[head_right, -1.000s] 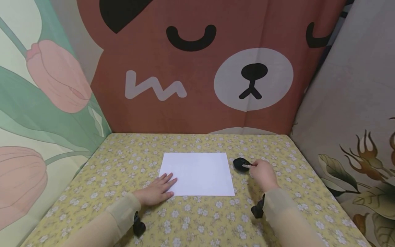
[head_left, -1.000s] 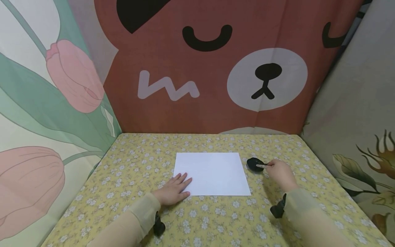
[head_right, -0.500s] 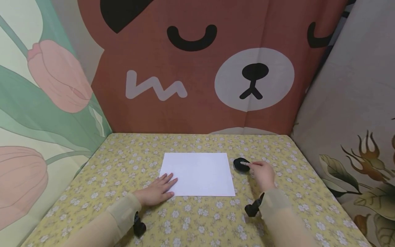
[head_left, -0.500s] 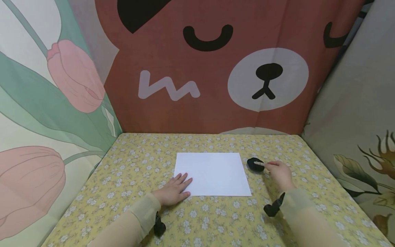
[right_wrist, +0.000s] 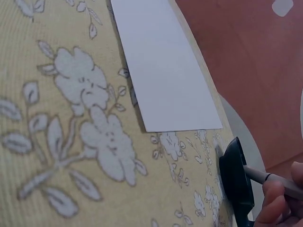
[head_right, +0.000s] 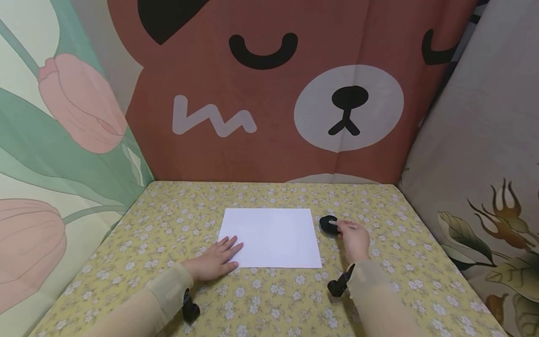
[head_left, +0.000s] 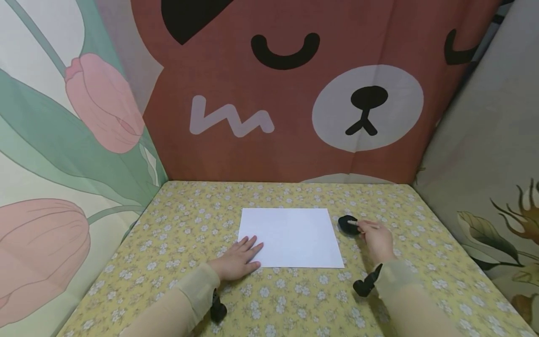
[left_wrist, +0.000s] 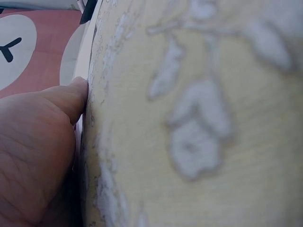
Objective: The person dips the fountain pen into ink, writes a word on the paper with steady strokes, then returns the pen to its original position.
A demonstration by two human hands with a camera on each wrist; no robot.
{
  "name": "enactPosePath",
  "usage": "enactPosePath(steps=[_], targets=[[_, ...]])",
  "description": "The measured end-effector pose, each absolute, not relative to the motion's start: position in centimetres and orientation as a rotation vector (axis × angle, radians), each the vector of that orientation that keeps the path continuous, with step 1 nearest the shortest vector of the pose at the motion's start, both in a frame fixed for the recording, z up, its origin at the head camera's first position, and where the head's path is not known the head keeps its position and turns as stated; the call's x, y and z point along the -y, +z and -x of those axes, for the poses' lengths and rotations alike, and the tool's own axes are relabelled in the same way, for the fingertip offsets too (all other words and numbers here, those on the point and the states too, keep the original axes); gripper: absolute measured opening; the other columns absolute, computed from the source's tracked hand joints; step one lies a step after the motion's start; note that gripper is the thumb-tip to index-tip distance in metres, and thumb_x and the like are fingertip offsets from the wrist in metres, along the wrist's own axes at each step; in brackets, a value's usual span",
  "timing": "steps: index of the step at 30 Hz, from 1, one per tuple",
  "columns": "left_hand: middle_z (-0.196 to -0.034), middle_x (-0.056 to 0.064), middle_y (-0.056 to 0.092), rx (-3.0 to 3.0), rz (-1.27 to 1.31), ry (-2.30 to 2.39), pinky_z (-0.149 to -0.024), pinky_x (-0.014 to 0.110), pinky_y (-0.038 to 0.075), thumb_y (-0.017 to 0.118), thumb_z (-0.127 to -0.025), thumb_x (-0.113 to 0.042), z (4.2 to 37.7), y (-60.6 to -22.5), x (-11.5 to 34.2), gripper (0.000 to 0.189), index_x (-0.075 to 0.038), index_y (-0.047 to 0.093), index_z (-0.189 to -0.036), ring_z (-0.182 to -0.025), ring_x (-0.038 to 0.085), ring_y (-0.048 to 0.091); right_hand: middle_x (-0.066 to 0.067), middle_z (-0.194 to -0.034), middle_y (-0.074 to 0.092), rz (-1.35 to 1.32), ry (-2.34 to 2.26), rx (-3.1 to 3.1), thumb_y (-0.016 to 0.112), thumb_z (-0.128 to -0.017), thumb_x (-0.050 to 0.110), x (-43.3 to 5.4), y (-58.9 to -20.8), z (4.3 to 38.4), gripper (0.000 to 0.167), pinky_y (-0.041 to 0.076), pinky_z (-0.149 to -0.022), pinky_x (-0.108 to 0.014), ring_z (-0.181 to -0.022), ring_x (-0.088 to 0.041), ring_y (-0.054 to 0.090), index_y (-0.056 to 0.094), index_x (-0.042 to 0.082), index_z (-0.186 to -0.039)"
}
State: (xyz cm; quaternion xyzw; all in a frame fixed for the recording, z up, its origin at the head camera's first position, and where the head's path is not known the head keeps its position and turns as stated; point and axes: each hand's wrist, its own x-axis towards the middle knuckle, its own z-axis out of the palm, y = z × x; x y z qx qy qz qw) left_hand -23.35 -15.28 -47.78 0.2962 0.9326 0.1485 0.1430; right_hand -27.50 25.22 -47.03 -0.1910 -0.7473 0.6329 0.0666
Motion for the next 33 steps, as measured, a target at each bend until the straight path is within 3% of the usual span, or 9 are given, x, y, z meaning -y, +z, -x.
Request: enactPosePath(steps=[7, 13, 17, 23, 29, 33], targets=[[-0.161, 0.013, 0.008, -2.694, -0.862, 0.425, -0.116, 0.053, 0.01, 0.036, -0.104, -0.042, 23.3, -47.7, 15.3, 0.06, -0.014, 0.02, -0.155, -0.146, 0.034, 0.004, -0.006, -0.106, 0.063, 0.565, 1.937, 2.173, 0.059, -0.097, 0.028, -25.5, -47.1, 27.1, 0.044, 0.052, -0.071, -0.027, -0.083, -0.015, 0.061, 0.055, 0.0, -0.131], [-0.161, 0.012, 0.008, -2.69, -0.859, 0.44, -0.116, 0.052, 0.01, 0.036, -0.104, -0.043, 23.4, -47.7, 15.3, 0.061, -0.014, 0.02, -0.155, -0.146, 0.034, 0.004, -0.001, -0.089, 0.068, 0.584, 2.074, 1.912, 0.068, -0.092, 0.019, -25.5, -47.6, 27.2, 0.03, 0.049, -0.061, -0.026, -0.074, -0.014, 0.061, 0.063, 0.0, -0.115], [-0.161, 0.012, 0.007, -2.688, -0.856, 0.44, -0.116, 0.052, 0.01, 0.035, -0.104, -0.045, 23.5, -47.8, 15.4, 0.061, -0.015, 0.02, -0.155, -0.147, 0.033, 0.003, 0.002, -0.096, 0.061, 0.632, 2.079, 1.812, 0.071, -0.089, 0.016, -25.3, -47.9, 27.3, 0.026, 0.046, -0.057, -0.025, -0.072, -0.013, 0.059, 0.062, 0.003, -0.111], [-0.161, 0.012, 0.007, -2.689, -0.86, 0.423, -0.116, 0.052, 0.01, 0.034, -0.104, -0.045, 23.5, -48.0, 15.3, 0.062, -0.015, 0.02, -0.155, -0.147, 0.033, 0.004, 0.001, -0.108, 0.051, 0.684, 1.996, 1.875, 0.06, -0.095, 0.021, -25.1, -47.9, 27.2, 0.022, 0.046, -0.063, -0.025, -0.084, -0.017, 0.056, 0.057, 0.007, -0.111], [-0.161, 0.011, 0.007, -2.687, -0.862, 0.425, -0.116, 0.052, 0.01, 0.035, -0.104, -0.044, 23.6, -48.0, 15.3, 0.061, -0.015, 0.019, -0.155, -0.147, 0.033, 0.003, -0.007, -0.099, 0.058, 0.641, 1.917, 1.964, 0.053, -0.098, 0.024, -25.1, -48.0, 27.2, 0.028, 0.042, -0.053, -0.026, -0.077, -0.019, 0.056, 0.057, 0.005, -0.117], [-0.161, 0.011, 0.007, -2.689, -0.86, 0.431, -0.116, 0.052, 0.009, 0.035, -0.104, -0.045, 23.6, -48.0, 15.4, 0.061, -0.015, 0.019, -0.155, -0.147, 0.033, 0.003, -0.007, -0.094, 0.064, 0.594, 1.947, 1.926, 0.048, -0.099, 0.02, -24.9, -48.1, 27.5, 0.035, 0.051, -0.061, -0.022, -0.074, -0.013, 0.061, 0.059, -0.001, -0.125]])
